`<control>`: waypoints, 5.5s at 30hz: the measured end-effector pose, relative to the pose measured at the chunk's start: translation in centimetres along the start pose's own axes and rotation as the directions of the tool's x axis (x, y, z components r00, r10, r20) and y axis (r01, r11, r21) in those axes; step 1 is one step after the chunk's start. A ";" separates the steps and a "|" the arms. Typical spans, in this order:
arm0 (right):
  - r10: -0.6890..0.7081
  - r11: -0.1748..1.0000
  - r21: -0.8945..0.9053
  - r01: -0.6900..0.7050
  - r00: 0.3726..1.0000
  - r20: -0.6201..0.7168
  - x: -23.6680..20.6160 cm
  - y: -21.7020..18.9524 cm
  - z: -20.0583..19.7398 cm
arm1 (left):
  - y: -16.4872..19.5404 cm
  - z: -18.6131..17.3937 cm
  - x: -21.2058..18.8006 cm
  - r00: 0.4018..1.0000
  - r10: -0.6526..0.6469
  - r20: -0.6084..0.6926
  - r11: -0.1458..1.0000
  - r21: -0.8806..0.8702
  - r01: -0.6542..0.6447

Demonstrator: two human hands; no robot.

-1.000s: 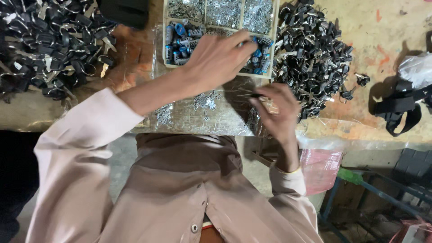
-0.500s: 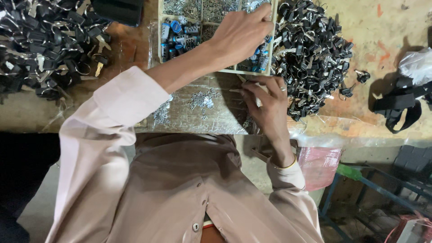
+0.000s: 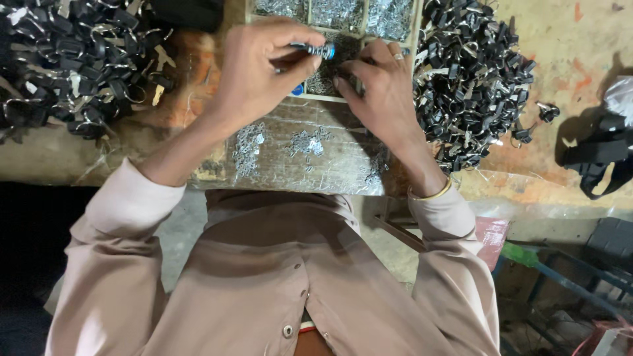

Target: The person sits at a workbench assembling keychains. They hold a blue plastic connector in one hand and repeatedly thread small metal split rings and links onto it by hand, taking parts from compartment trays, then place finished connectors back into the tray and continue with the next one.

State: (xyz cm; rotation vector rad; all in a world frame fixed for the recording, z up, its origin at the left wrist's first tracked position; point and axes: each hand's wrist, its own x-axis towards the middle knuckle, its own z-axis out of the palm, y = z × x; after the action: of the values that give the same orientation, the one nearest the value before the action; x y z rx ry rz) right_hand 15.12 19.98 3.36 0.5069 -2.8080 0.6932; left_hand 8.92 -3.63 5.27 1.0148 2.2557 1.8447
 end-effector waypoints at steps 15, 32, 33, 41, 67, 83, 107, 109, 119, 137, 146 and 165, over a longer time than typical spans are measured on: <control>0.040 0.982 0.183 -0.037 0.999 -0.011 -2.9 -0.5 2.6 | -1.3 2.9 -7.0 0.972 -0.207 -0.115 0.976 -0.097 0.196; -0.101 0.919 0.369 0.139 0.988 -0.120 -0.6 -1.6 1.1 | -1.6 2.5 -5.2 0.987 -0.099 -0.130 0.993 0.050 0.106; -0.110 0.923 0.358 0.143 0.988 -0.111 -0.4 -1.6 0.9 | -1.6 2.6 -5.2 0.985 -0.107 -0.133 0.992 0.047 0.114; -0.169 0.974 0.153 0.170 0.985 -0.021 -0.5 -2.8 -0.6 | -1.7 2.8 -5.3 0.985 -0.099 -0.142 0.992 0.064 0.109; 0.087 0.797 0.604 -0.024 0.993 -0.076 -0.6 -1.9 1.4 | -1.6 2.5 -5.2 0.980 -0.138 -0.143 0.990 -0.021 0.136; 0.302 0.663 0.691 -0.289 0.947 0.107 -0.8 -2.1 2.8 | -2.1 2.3 -5.2 0.984 -0.120 -0.131 0.993 -0.020 0.118; 0.164 0.627 0.775 -0.074 0.986 -0.039 -1.7 -1.9 4.4 | -1.7 2.2 -5.0 0.979 -0.173 -0.108 0.982 -0.090 0.163; 0.198 0.559 0.821 -0.114 0.980 0.002 -1.7 -2.0 4.4 | -1.8 2.2 -5.0 0.981 -0.159 -0.107 0.986 -0.072 0.152; 0.151 0.903 0.424 -0.067 0.974 -0.168 -0.7 -1.5 2.1 | -1.9 2.0 -5.0 0.984 -0.138 -0.115 0.988 -0.083 0.129; -0.028 0.910 0.409 0.071 0.994 -0.109 -0.5 -2.5 1.0 | -2.0 2.1 -5.1 0.984 -0.133 -0.115 0.991 -0.040 0.130; -0.018 0.866 0.498 0.058 0.996 -0.083 -0.6 -1.8 1.3 | -2.5 2.2 -5.2 0.988 -0.120 -0.097 0.992 0.013 0.122; -0.020 0.891 0.453 0.034 0.999 -0.037 -0.7 -2.0 0.9 | -2.1 2.2 -5.1 0.984 -0.153 -0.094 0.988 -0.050 0.149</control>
State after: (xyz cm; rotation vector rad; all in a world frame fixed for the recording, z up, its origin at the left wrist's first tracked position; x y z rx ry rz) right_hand 16.42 18.13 3.22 0.6002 -2.5944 1.3517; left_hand 12.96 -4.55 0.97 0.7405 2.2651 1.9083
